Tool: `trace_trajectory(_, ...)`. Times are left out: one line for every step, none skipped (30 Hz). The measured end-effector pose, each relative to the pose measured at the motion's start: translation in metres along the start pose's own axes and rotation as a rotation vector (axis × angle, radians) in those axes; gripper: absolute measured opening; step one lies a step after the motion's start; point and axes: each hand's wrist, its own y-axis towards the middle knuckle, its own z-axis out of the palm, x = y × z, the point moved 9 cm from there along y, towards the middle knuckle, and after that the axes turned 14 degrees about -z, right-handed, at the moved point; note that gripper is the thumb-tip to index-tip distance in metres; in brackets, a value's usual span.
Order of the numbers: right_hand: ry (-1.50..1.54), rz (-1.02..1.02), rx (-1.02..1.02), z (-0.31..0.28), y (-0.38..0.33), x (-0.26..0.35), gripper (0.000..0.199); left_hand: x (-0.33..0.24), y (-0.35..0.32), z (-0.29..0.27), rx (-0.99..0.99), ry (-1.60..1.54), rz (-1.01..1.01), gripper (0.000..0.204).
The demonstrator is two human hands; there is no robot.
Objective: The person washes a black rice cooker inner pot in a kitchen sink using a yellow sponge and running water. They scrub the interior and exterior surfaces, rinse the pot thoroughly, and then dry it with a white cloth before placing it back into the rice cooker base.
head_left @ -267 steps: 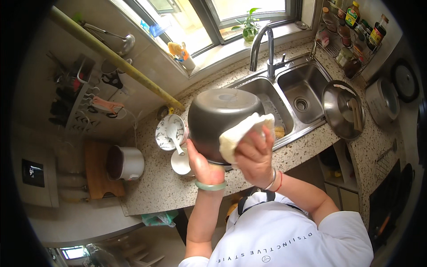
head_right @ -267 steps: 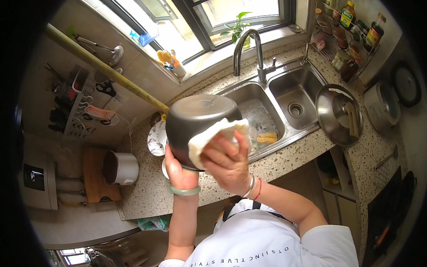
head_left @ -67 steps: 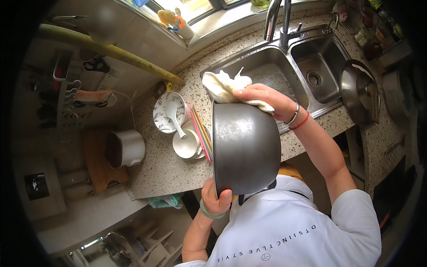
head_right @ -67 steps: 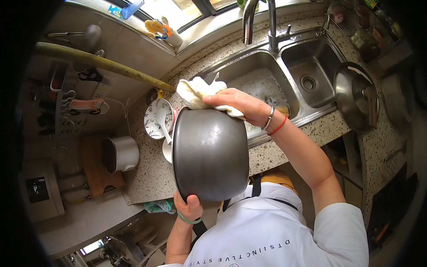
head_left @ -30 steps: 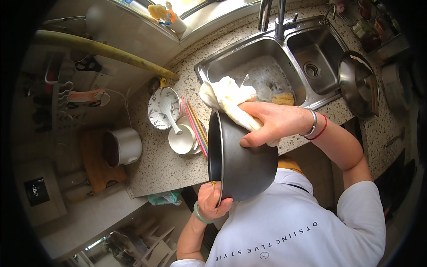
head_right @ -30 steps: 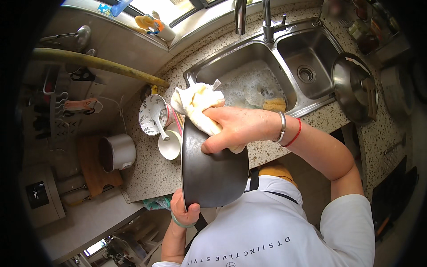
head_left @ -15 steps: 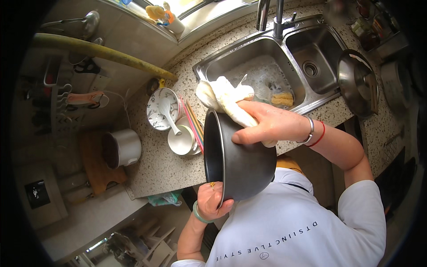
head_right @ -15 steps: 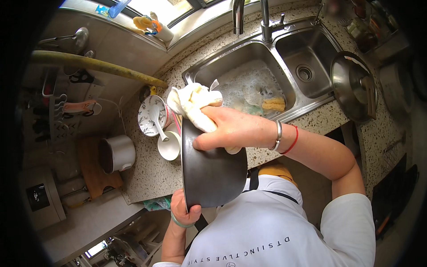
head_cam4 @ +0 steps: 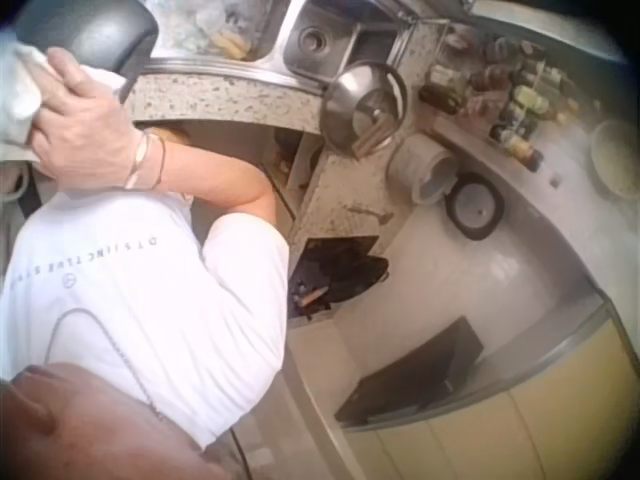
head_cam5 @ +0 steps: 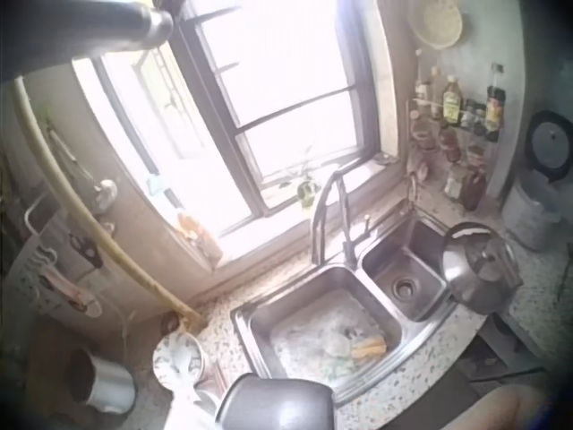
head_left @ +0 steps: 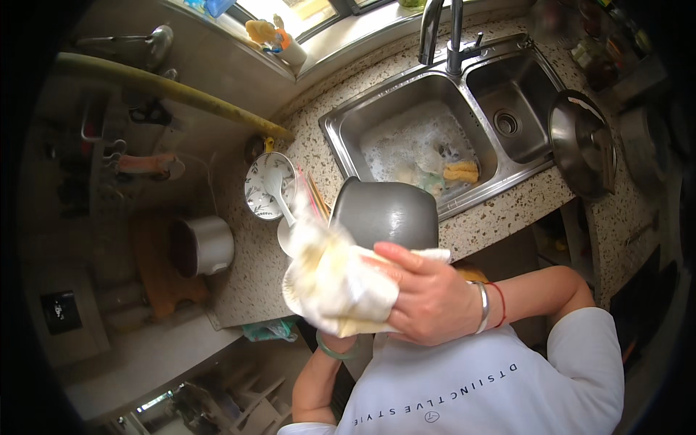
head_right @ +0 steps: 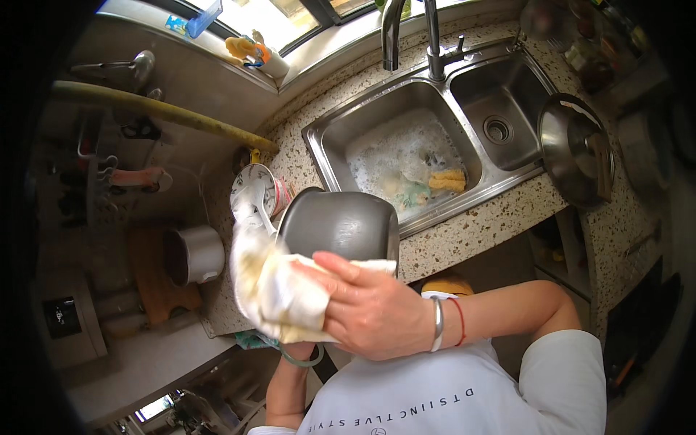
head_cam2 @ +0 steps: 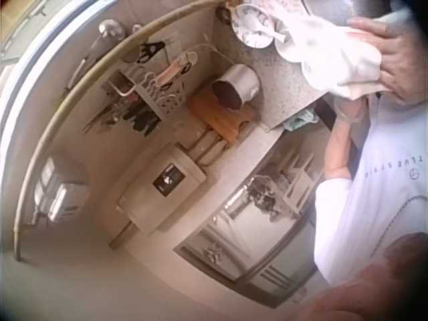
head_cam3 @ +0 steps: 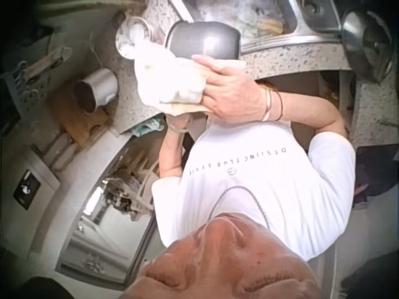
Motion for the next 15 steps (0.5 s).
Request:
trace_trajectory(-0.086, -0.004, -0.036, -0.005, 0.003, 0.002, 0.036, 0.002, 0.004, 0.002, -0.07, -0.051, -0.012, 0.049)
trace_trajectory(-0.121, -0.012, -0.027, -0.001, 0.001, 0.004, 0.035, 0.001, 0.004, -0.001, -0.083, -0.081, -0.051, 0.049)
trace_trajectory(-0.12, -0.08, -0.048, 0.003, -0.005, 0.01, 0.035, -0.003, 0.002, -0.006, -0.097, -0.11, -0.091, 0.049)
trace_trajectory(-0.116, -0.15, -0.065, 0.007, -0.014, 0.015, 0.036, -0.021, 0.003, -0.007, -0.115, -0.144, -0.135, 0.05)
trace_trajectory(-0.213, -0.232, 0.036, 0.018, -0.022, 0.024, 0.039, -0.038, 0.005, -0.009, -0.133, -0.178, -0.174, 0.051)
trace_trajectory(-0.248, -0.264, 0.036, 0.018, -0.027, 0.027, 0.039, -0.052, 0.008, -0.012, -0.154, -0.207, -0.212, 0.051)
trace_trajectory(-0.205, -0.259, -0.029, 0.014, -0.03, 0.021, 0.038, -0.055, 0.011, -0.015, -0.178, -0.245, -0.253, 0.052)
trace_trajectory(-0.158, -0.256, -0.098, 0.007, -0.033, 0.01, 0.037, -0.057, 0.011, -0.033, -0.371, -0.14, -0.197, 0.053)
trace_trajectory(-0.145, -0.255, -0.155, 0.0, -0.037, 0.003, 0.035, -0.063, 0.021, -0.02, -0.153, -0.337, -0.145, 0.052)
trace_trajectory(-0.12, -0.261, -0.206, -0.012, -0.036, -0.004, 0.034, -0.074, 0.028, -0.007, 0.072, -0.525, -0.085, 0.051)
trace_trajectory(-0.078, -0.113, -0.155, -0.01, -0.037, -0.023, 0.034, -0.07, 0.032, -0.009, 0.087, -0.63, -0.136, 0.052)
trace_trajectory(-0.035, 0.034, -0.103, -0.007, -0.042, -0.042, 0.033, -0.065, 0.035, -0.01, 0.102, -0.736, -0.188, 0.053)
trace_trajectory(-0.055, 0.158, -0.305, -0.024, -0.052, -0.068, 0.032, -0.06, 0.035, -0.013, 0.109, -0.832, -0.244, 0.054)
trace_trajectory(-0.086, 0.283, -0.499, -0.042, -0.067, -0.092, 0.031, -0.054, 0.036, -0.014, 0.228, -0.965, -0.258, 0.057)
trace_trajectory(0.403, 0.597, -0.533, -0.035, -0.092, -0.125, 0.029, -0.051, 0.034, -0.017, 0.237, -0.984, -0.279, 0.057)
